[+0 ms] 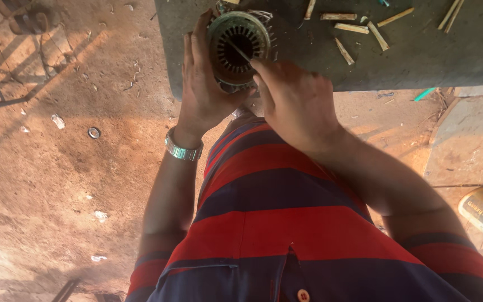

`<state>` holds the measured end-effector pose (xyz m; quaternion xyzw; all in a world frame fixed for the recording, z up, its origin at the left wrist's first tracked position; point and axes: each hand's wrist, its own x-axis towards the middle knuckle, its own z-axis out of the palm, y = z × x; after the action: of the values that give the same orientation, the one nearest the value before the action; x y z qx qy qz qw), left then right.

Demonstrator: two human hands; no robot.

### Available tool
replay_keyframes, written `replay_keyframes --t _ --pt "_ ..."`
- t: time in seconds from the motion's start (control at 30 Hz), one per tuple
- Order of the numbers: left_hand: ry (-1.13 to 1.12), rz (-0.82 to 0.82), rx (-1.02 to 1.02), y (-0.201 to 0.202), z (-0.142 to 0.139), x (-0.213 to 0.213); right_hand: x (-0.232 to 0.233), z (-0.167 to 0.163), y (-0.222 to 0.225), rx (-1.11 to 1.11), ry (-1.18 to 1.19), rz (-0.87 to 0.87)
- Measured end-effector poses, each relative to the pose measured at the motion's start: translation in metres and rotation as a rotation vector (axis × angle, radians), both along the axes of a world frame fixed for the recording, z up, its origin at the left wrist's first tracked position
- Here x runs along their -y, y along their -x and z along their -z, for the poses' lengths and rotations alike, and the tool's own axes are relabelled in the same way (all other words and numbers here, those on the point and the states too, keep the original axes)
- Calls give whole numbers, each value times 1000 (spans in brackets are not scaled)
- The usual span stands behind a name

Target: The person uses a screwdriver and pliers to remove small wooden or insulating pieces from the slots of a cylindrical electrical component, likely a motor stator. They repeatedly insert the screwdriver into the slots, pry out pieces, and occasionally use pliers to extract them, rotating the component as needed.

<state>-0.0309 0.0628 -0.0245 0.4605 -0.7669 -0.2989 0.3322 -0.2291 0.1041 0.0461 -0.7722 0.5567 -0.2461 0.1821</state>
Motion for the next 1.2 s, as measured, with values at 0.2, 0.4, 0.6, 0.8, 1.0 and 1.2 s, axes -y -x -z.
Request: replay_keyframes --t 0.2,0.4,0.6,0.8,1.0,1.2 --pt "-21 -15 23 0 2 2 -2 8 -5 -128 -69 -27" --pt "-83 -11 99 -4 4 -1 46 -12 29 119 -181 -241" --pt "-87 -4 117 -5 0 0 70 23 62 158 -264 -393" --pt "-80 -5 134 -4 -5 1 86 1 55 148 -235 -447" --pt "-35 8 87 -5 -4 1 47 -32 14 -278 -80 -244" --pt "-91 -39 126 0 2 0 31 -21 9 -174 -30 -182"
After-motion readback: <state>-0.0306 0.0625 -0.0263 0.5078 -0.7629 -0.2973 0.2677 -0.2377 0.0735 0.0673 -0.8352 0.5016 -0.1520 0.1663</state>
